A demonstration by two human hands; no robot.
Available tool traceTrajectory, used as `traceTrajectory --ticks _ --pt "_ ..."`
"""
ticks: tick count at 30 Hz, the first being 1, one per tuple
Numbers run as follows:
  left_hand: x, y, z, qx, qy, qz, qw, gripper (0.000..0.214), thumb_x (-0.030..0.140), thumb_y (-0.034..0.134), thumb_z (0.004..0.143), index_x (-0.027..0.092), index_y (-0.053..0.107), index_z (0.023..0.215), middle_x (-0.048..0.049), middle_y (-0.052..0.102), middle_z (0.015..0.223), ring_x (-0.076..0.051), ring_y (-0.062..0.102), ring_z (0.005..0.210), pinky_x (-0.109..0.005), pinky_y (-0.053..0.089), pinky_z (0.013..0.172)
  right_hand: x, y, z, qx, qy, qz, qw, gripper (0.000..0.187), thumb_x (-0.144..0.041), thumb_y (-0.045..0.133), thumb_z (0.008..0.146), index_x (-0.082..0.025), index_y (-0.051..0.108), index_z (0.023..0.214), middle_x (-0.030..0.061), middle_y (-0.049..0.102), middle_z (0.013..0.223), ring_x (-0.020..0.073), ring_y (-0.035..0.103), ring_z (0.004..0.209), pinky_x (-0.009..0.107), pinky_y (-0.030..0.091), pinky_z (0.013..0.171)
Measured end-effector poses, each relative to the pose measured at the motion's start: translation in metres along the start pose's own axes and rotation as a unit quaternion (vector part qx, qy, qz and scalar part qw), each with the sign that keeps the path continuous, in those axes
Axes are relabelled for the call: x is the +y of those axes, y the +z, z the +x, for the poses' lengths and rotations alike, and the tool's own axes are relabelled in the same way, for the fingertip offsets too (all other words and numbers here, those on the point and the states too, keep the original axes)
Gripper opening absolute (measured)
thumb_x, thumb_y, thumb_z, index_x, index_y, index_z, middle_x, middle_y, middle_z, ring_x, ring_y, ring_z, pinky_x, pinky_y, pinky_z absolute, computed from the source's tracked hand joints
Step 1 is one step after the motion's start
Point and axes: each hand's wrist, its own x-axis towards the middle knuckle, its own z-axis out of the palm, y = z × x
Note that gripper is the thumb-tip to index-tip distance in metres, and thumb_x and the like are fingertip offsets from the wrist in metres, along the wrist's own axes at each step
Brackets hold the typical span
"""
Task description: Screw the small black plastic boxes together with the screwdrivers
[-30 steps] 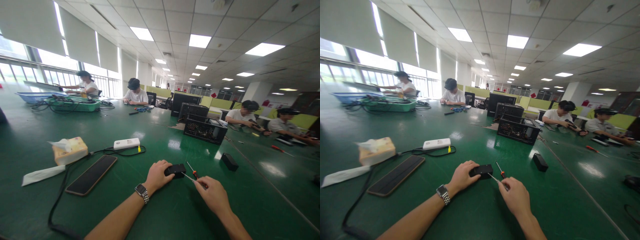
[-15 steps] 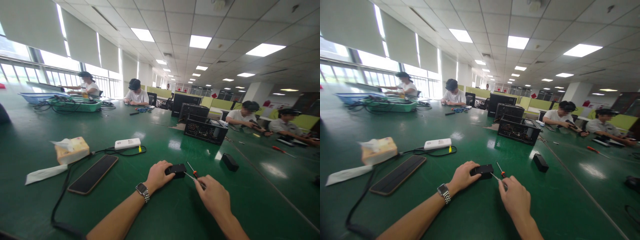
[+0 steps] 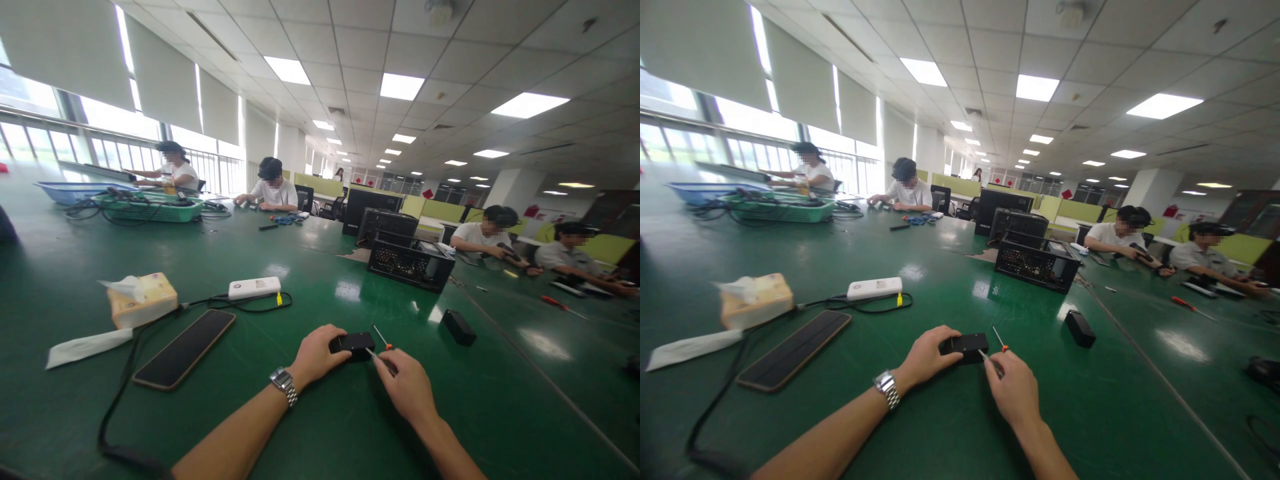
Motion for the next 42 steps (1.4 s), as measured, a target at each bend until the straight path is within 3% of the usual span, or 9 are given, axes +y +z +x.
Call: traceTrajectory --ticks 9,14,21,27,30,33,38,40,42 --pt "0.007 0.008 -0.006 0.026 -0.001 -0.015 1.000 0.048 0.034 0.066 0.078 0.028 0.057 0.125 -0.0025 0.067 0.114 -0.022 0.062 0.101 -0.033 0.047 0.090 -0.025 0.029 -0.006 -0.039 0.042 0.027 0.998 0.028 -0.035 0.035 0.095 -0.022 0.057 0.086 0.0021 0.069 0.079 0.0159 0.063 0.070 0.022 0.033 0.055" --pt "0.006 0.009 -0.008 0.027 -0.015 -0.006 1.000 0.042 0.038 0.066 0.078 0.025 0.061 0.117 -0.0037 0.068 0.114 -0.024 0.062 0.101 -0.035 0.047 0.091 -0.006 0.006 -0.006 -0.065 0.076 0.038 0.994 0.028 -0.039 0.049 0.087 -0.021 0.057 0.066 -0.0012 0.064 0.062 0.0136 0.057 0.058 0.022 0.030 0.052" --pt "0.005 0.008 -0.007 0.025 -0.055 -0.009 0.998 0.042 0.039 0.067 0.077 0.023 0.061 0.116 -0.0047 0.069 0.110 -0.024 0.063 0.098 -0.036 0.048 0.088 0.023 -0.018 -0.010 -0.187 -0.002 0.038 0.982 0.019 -0.038 0.061 0.077 -0.022 0.068 0.069 -0.0019 0.065 0.062 0.0128 0.056 0.057 0.022 0.031 0.052" --pt "0.002 0.008 -0.007 0.022 -0.046 -0.033 0.998 0.040 0.038 0.066 0.078 0.022 0.062 0.114 -0.0049 0.069 0.110 -0.023 0.062 0.099 -0.035 0.047 0.088 0.033 -0.021 0.003 0.006 0.072 -0.057 0.996 0.037 -0.054 0.047 0.086 -0.024 0.068 0.087 0.0030 0.066 0.083 0.0176 0.060 0.071 0.024 0.035 0.055" --pt "-0.001 0.009 -0.006 0.024 -0.044 -0.034 0.998 0.040 0.038 0.067 0.077 0.021 0.062 0.114 -0.0051 0.069 0.110 -0.024 0.062 0.099 -0.035 0.047 0.088 0.057 -0.017 0.010 -0.001 0.113 -0.058 0.992 0.034 -0.051 0.058 0.078 -0.023 0.067 0.093 0.0047 0.065 0.089 0.0189 0.061 0.074 0.024 0.036 0.053" --pt "-0.002 0.010 -0.006 0.021 -0.040 -0.042 0.998 0.040 0.037 0.067 0.077 0.021 0.063 0.114 -0.0051 0.069 0.110 -0.024 0.062 0.099 -0.035 0.046 0.089 0.078 -0.012 0.013 -0.022 0.101 0.053 0.993 0.028 -0.047 0.058 0.078 -0.021 0.068 0.083 0.0033 0.066 0.079 0.0181 0.061 0.069 0.026 0.041 0.058" --pt "-0.001 0.008 -0.006 0.031 -0.017 -0.051 0.998 0.040 0.034 0.069 0.077 0.022 0.062 0.114 -0.0050 0.068 0.108 -0.023 0.062 0.096 -0.034 0.047 0.087 0.080 -0.014 0.013 0.166 0.130 0.349 0.913 0.042 -0.053 0.055 0.080 -0.016 0.063 0.099 -0.0007 0.057 0.061 0.0146 0.051 0.050 0.026 0.040 0.047" --pt "0.000 0.006 -0.007 0.048 0.000 -0.049 0.998 0.041 0.032 0.070 0.076 0.022 0.061 0.115 -0.0051 0.067 0.108 -0.022 0.061 0.097 -0.034 0.048 0.087 0.074 -0.015 0.011 0.190 0.112 0.405 0.887 0.040 -0.051 0.057 0.080 -0.016 0.062 0.097 -0.0029 0.052 0.056 0.0131 0.047 0.047 0.025 0.037 0.044" --pt "0.000 0.005 -0.007 0.067 0.019 -0.046 0.997 0.040 0.029 0.071 0.076 0.022 0.061 0.114 -0.0054 0.065 0.109 -0.022 0.059 0.100 -0.034 0.048 0.089 0.069 -0.015 0.008 0.177 0.089 0.403 0.894 0.036 -0.049 0.058 0.080 -0.016 0.061 0.095 -0.0039 0.050 0.054 0.0122 0.046 0.047 0.024 0.037 0.045"
